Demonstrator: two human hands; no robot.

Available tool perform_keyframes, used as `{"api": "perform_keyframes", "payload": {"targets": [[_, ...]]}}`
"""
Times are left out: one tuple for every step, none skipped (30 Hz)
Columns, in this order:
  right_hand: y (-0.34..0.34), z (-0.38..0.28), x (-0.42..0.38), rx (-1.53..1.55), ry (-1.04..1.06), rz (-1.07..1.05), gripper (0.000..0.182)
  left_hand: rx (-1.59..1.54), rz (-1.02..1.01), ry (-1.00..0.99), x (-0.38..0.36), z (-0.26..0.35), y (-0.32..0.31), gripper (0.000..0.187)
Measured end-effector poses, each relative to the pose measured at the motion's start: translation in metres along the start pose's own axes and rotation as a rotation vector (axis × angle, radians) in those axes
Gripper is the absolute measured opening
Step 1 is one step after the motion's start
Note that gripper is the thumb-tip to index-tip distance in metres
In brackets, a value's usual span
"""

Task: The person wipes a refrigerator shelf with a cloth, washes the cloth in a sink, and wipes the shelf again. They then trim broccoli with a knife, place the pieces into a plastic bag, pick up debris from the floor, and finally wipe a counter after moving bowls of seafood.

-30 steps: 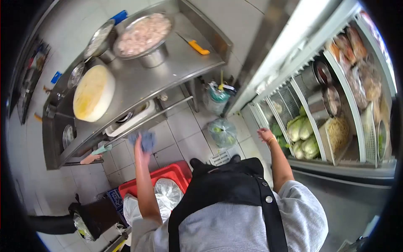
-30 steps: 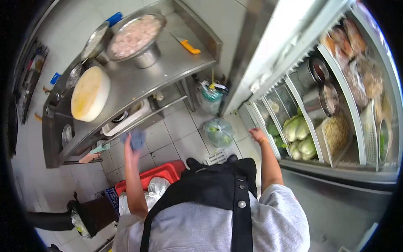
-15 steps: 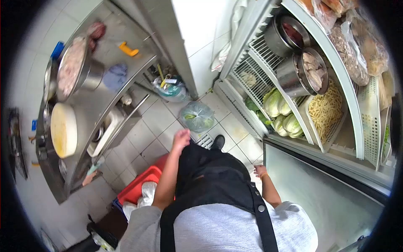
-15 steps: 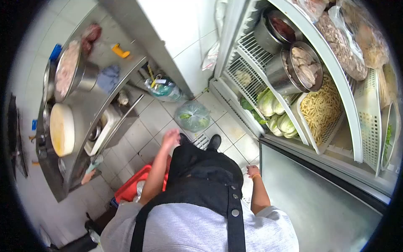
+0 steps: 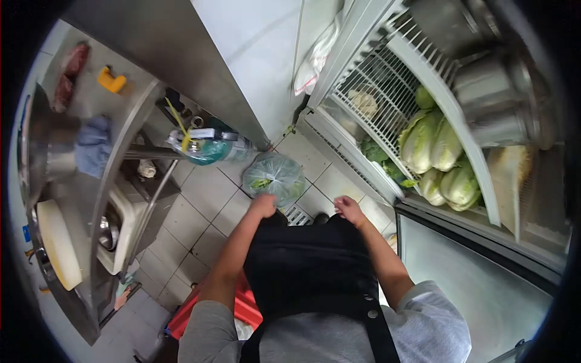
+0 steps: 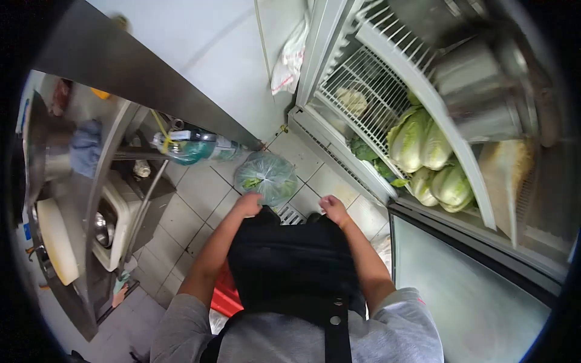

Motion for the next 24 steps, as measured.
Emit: {"api": "perform_keyframes", "payload": {"targets": [[-0.011,-0.008,0.030,-0.035,0.085,0.020,0.026,0.012,0.083,-0.023,0.025,-0.024,-0.005,0.029],[-0.024,-0.008,0.063,-0.027,0.148,0.017,0.025,0.027,0.165,-0.048,0.051,-0.046,-0.011,0.030],[-0.036,-0.007,0.096,-0.019,0.212,0.012,0.025,0.083,0.224,0.016,0.069,-0.063,-0.011,0.035],[-0.048,-0.007,0.122,-0.042,0.190,-0.002,0.027,0.139,0.278,0.081,0.081,-0.077,-0.008,0.041],[-0.059,-0.006,0.145,-0.064,0.166,-0.016,0.030,0.180,0.297,0.157,0.090,-0.089,-0.005,0.046],[-0.069,-0.001,0.169,-0.064,0.165,-0.019,0.030,0.224,0.318,0.232,0.100,-0.102,-0.006,0.051],[-0.078,0.000,0.191,-0.125,0.213,-0.007,0.034,0.228,0.318,0.233,0.112,-0.117,-0.018,0.051],[-0.086,-0.002,0.210,-0.186,0.265,0.007,0.039,0.343,0.402,0.226,0.120,-0.130,-0.019,0.048],[-0.091,0.001,0.227,-0.185,0.273,0.006,0.039,0.458,0.486,0.220,0.125,-0.140,-0.020,0.045],[-0.097,-0.001,0.237,-0.300,0.330,0.034,0.047,0.463,0.493,0.222,0.131,-0.151,-0.026,0.045],[-0.104,0.001,0.248,-0.417,0.387,0.062,0.055,0.428,0.484,0.130,0.136,-0.154,-0.034,0.041],[-0.111,0.007,0.257,-0.417,0.396,0.061,0.055,0.394,0.476,0.038,0.139,-0.154,-0.040,0.037],[-0.114,0.009,0.263,-0.522,0.443,0.159,0.066,0.401,0.489,0.040,0.146,-0.171,-0.048,0.037],[-0.116,0.008,0.266,-0.625,0.491,0.262,0.077,0.280,0.468,0.020,0.159,-0.194,-0.064,0.035],[-0.120,0.007,0.268,-0.624,0.509,0.272,0.077,0.160,0.447,-0.004,0.172,-0.205,-0.074,0.032],[-0.128,-0.006,0.259,-0.563,0.672,0.220,0.083,0.171,0.468,-0.014,0.175,-0.197,-0.071,0.032],[-0.134,-0.020,0.248,-0.500,0.835,0.171,0.090,0.153,0.544,-0.021,0.168,-0.184,-0.063,0.030],[-0.135,-0.029,0.246,-0.498,0.858,0.193,0.090,0.134,0.619,-0.033,0.161,-0.169,-0.054,0.028],[-0.143,-0.039,0.238,-0.509,0.952,0.141,0.092,0.088,0.733,-0.159,0.155,-0.145,-0.044,0.022],[-0.149,-0.044,0.230,-0.519,1.039,0.084,0.094,0.097,0.741,-0.176,0.159,-0.136,-0.047,0.022],[-0.144,-0.048,0.227,-0.514,1.048,0.100,0.094,0.044,0.753,-0.177,0.162,-0.131,-0.049,0.022],[-0.141,-0.051,0.225,-0.510,1.055,0.087,0.092,-0.010,0.764,-0.176,0.164,-0.127,-0.052,0.021],[-0.136,-0.054,0.224,-0.508,1.064,0.072,0.089,-0.072,0.841,-0.245,0.161,-0.110,-0.052,0.022],[-0.127,-0.057,0.222,-0.507,1.074,0.082,0.089,-0.065,0.846,-0.255,0.162,-0.097,-0.057,0.022]]}}
Point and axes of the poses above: each hand's wrist, its own x-axis towards the middle knuckle, its own y-axis out of the back of the hand, z = x × y, the point moved 10 cm from there along x, towards the middle knuckle, and after that the axes turned 8 degrees about -y, right-handed, at the moved point
